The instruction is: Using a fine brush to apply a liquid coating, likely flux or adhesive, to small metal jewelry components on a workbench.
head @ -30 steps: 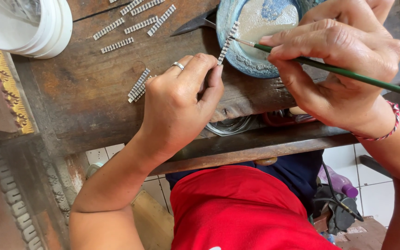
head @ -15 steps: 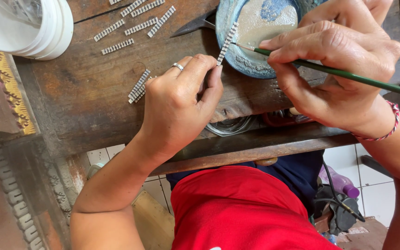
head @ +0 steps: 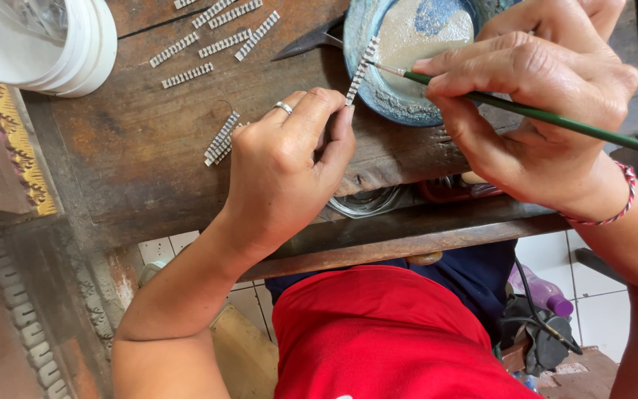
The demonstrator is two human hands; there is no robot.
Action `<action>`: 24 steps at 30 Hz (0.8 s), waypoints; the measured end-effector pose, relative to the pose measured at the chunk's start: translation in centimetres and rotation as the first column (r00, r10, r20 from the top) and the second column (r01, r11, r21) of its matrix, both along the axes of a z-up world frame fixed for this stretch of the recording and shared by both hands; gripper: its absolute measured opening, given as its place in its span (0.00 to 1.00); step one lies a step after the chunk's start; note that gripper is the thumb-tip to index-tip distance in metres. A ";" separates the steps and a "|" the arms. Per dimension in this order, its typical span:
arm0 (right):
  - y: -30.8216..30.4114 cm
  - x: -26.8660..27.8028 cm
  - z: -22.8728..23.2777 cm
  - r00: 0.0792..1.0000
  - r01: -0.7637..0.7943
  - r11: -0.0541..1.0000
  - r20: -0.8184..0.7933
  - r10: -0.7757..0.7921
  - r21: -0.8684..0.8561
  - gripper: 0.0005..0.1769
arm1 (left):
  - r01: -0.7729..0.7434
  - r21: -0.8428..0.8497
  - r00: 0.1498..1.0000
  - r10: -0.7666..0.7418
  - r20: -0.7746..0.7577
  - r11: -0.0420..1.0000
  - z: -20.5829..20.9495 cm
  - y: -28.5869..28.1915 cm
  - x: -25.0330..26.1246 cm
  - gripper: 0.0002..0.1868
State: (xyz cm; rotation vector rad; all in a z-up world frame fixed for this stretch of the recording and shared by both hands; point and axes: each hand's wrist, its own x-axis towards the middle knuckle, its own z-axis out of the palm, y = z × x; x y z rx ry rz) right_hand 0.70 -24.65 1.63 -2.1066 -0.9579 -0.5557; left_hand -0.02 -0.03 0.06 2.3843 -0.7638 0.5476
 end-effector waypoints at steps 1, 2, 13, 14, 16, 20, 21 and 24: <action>0.0 0.0 0.0 1.000 0.000 1.000 0.000 0.000 0.000 0.05 | 0.000 0.000 1.000 0.000 0.000 1.000 0.0 0.0 0.0 0.05; 0.0 0.0 0.0 1.000 -0.001 1.000 -0.002 0.001 -0.003 0.05 | -0.001 0.001 1.000 0.001 0.003 1.000 -0.1 0.0 0.0 0.04; 0.0 0.0 0.1 1.000 0.001 1.000 -0.001 -0.001 -0.005 0.05 | -0.015 0.012 1.000 0.015 0.013 1.000 -0.3 0.0 0.0 0.03; 0.0 0.0 0.1 1.000 0.000 1.000 -0.002 0.000 -0.005 0.05 | -0.015 0.012 1.000 0.015 0.010 1.000 -0.3 0.0 0.0 0.03; 0.0 0.0 0.1 1.000 0.000 1.000 -0.004 0.000 -0.005 0.05 | -0.014 0.012 1.000 0.014 0.008 1.000 -0.2 0.0 0.0 0.03; 0.0 0.0 0.1 1.000 -0.010 1.000 -0.004 0.011 0.007 0.04 | -0.008 0.005 1.000 0.008 -0.002 1.000 -0.2 0.0 0.0 0.03; 0.0 0.0 0.1 1.000 -0.009 1.000 -0.003 0.009 0.010 0.04 | -0.008 0.009 1.000 0.008 -0.001 1.000 -0.2 0.0 0.0 0.03; -0.1 -0.1 0.1 1.000 0.005 1.000 -0.005 -0.005 0.006 0.04 | -0.013 0.011 1.000 0.013 0.004 1.000 -0.2 0.0 0.0 0.03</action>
